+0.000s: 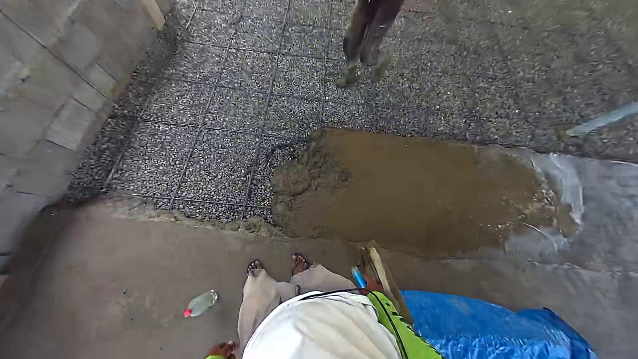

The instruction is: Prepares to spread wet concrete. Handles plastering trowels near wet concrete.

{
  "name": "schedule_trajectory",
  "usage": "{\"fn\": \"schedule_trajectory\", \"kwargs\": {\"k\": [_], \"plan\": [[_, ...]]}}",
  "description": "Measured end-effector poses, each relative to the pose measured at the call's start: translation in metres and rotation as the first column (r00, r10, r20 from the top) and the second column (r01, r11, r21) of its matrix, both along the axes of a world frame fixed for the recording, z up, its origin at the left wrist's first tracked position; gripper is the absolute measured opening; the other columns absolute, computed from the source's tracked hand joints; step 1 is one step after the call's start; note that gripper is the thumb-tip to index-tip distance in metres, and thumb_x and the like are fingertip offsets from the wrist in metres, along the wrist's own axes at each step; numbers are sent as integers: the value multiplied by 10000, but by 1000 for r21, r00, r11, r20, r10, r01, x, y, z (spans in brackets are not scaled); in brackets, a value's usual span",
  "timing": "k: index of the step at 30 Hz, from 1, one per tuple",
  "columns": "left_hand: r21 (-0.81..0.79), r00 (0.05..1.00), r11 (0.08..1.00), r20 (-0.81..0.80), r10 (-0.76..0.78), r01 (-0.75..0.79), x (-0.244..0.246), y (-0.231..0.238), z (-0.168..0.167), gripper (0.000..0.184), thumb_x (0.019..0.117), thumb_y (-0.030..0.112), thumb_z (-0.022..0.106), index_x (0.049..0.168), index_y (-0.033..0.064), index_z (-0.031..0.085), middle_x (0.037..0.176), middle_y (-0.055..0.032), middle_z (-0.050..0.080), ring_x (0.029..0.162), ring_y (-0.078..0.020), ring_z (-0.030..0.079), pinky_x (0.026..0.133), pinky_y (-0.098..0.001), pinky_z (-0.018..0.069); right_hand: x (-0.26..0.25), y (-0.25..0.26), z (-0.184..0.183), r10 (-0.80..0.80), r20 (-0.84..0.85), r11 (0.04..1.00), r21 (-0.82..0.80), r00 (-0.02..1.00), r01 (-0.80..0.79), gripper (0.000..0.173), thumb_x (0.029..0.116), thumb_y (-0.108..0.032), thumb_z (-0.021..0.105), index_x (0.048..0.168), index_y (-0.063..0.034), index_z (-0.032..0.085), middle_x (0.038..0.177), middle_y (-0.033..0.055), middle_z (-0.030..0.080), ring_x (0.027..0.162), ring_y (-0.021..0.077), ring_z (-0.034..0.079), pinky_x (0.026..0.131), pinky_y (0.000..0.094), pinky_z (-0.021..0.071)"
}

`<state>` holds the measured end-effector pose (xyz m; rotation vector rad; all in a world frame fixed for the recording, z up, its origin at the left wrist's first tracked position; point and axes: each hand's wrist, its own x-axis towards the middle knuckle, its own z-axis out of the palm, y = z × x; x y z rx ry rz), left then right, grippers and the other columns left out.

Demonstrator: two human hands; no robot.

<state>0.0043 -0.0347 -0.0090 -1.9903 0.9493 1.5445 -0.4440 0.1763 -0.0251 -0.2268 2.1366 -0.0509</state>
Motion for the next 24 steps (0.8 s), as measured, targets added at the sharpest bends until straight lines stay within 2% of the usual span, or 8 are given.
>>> {"fn": "schedule_trajectory", "kwargs": {"k": [1,3,6,9,13,17,20,24], "plan": [[-8,1000,1000,11,2,-2,-2,-2,3,389,1125,248,417,1306,-51,588,1073,-216,677,839,-232,671,827,-416,559,3,9,-25,-43,-42,999,-16,998,42,577,901,-254,770,1426,-76,610,1377,215,646,1307,399,588,1125,588,409],[-24,999,999,36,35,-34,-5,-6,6,435,1123,301,423,1288,-60,601,1068,-228,677,844,-262,673,817,-437,560,4,20,-49,-51,-48,999,-6,998,51,599,892,-262,781,1435,-86,601,1378,211,643,1306,397,585,1122,579,415],[-37,991,994,77,105,-103,-12,-11,12,456,1111,345,455,1254,-64,601,1027,-211,648,786,-253,646,757,-428,559,-2,19,-43,7,60,998,65,998,-10,651,947,-293,733,1535,-145,498,1463,207,581,1375,409,527,1135,607,396],[-32,990,994,86,109,-106,-13,-11,12,453,1110,341,460,1248,-66,605,1019,-211,653,786,-256,650,763,-429,563,0,20,-46,13,31,998,69,999,-15,654,933,-287,736,1532,-160,506,1455,196,593,1373,404,532,1130,602,408],[-13,987,993,107,120,-119,-12,-8,13,469,1104,347,475,1256,-79,601,1060,-221,652,827,-260,655,792,-438,561,3,-7,18,-31,77,996,90,997,24,668,951,-229,718,1559,-129,459,1527,210,519,1432,388,471,1180,574,348],[10,983,995,156,93,-95,-3,-3,3,470,1090,375,505,1192,-69,622,940,-162,637,771,-229,643,759,-425,570,1,13,-48,15,20,998,59,1000,-16,653,915,-281,754,1516,-164,527,1427,199,612,1347,402,554,1108,605,427],[-1,982,994,153,112,-113,9,1,-14,452,1080,371,531,1149,-66,625,850,-126,603,705,-217,618,705,-427,569,-1,5,-45,35,52,996,75,998,-38,657,937,-256,734,1541,-159,494,1462,197,586,1378,394,529,1136,592,405],[3,983,995,155,95,-97,8,-2,-11,444,1083,380,522,1106,-52,624,782,-86,567,644,-193,589,666,-407,565,1,5,-52,33,38,997,62,999,-35,642,933,-267,738,1528,-172,514,1453,189,596,1366,396,538,1127,598,411]]}}
